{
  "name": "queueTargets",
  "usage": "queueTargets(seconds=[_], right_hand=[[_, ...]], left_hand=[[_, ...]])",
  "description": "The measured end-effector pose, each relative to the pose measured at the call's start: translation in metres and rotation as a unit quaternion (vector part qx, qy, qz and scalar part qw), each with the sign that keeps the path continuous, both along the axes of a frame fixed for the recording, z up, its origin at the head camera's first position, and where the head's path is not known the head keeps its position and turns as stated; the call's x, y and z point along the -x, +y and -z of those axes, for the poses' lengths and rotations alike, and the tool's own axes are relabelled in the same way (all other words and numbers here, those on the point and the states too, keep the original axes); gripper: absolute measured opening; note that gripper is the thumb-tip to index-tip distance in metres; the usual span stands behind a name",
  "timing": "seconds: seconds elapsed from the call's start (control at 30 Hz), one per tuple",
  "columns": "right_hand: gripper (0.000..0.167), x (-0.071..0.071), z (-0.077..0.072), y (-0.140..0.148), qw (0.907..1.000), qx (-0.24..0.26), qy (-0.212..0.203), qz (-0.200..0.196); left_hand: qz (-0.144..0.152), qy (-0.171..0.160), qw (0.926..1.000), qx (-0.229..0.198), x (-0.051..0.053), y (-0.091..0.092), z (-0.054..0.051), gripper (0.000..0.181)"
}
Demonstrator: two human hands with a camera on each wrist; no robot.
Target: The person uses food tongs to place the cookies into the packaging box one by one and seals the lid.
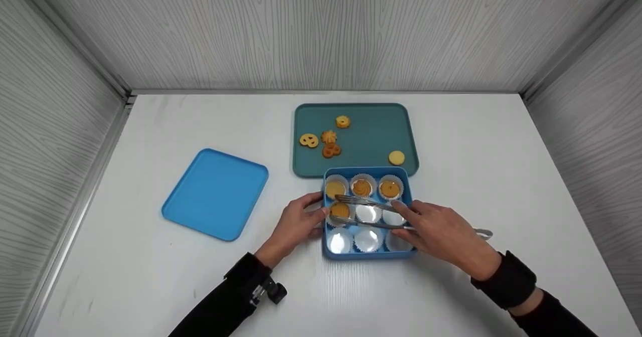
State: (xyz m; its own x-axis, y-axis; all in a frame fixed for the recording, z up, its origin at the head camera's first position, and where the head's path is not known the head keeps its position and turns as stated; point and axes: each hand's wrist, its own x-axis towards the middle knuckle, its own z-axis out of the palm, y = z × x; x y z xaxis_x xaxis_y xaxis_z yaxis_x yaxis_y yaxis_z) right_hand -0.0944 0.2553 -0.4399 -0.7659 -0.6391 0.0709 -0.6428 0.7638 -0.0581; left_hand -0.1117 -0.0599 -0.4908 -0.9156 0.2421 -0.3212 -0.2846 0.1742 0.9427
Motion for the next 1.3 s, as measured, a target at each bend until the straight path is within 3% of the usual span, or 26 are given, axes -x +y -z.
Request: queueTargets(seconds=[0.4, 0.63, 0.8, 1.0, 1.3], right_hand=[[0.063, -0.001, -0.001, 0.002, 0.9999, 0.01, -0.001, -0.003], [0.061, 0.003, -0.008, 0.014, 0.9979, 0.062, 0.008, 0.013], [0.06, 0.011, -0.016, 0.03, 0.9932, 0.108, 0.021, 0.038], [0.059, 0.024, -0.022, 0.05, 0.9882, 0.128, 0.045, 0.071], [0.054, 0.044, -0.011, 0.079, 0.9811, 0.142, 0.06, 0.117]], left_hand=[[0.002, 0.005, 0.9999, 0.01, 0.001, 0.002, -0.004, 0.055], [-0.002, 0.0, 0.9999, 0.015, 0.001, 0.002, -0.003, 0.054], [-0.002, -0.009, 0.9998, 0.017, 0.001, 0.001, -0.003, 0.053], [-0.001, -0.009, 0.9999, 0.007, 0.001, 0.0, -0.003, 0.054], [-0.003, -0.006, 0.9999, 0.014, 0.0, 0.001, -0.002, 0.053]])
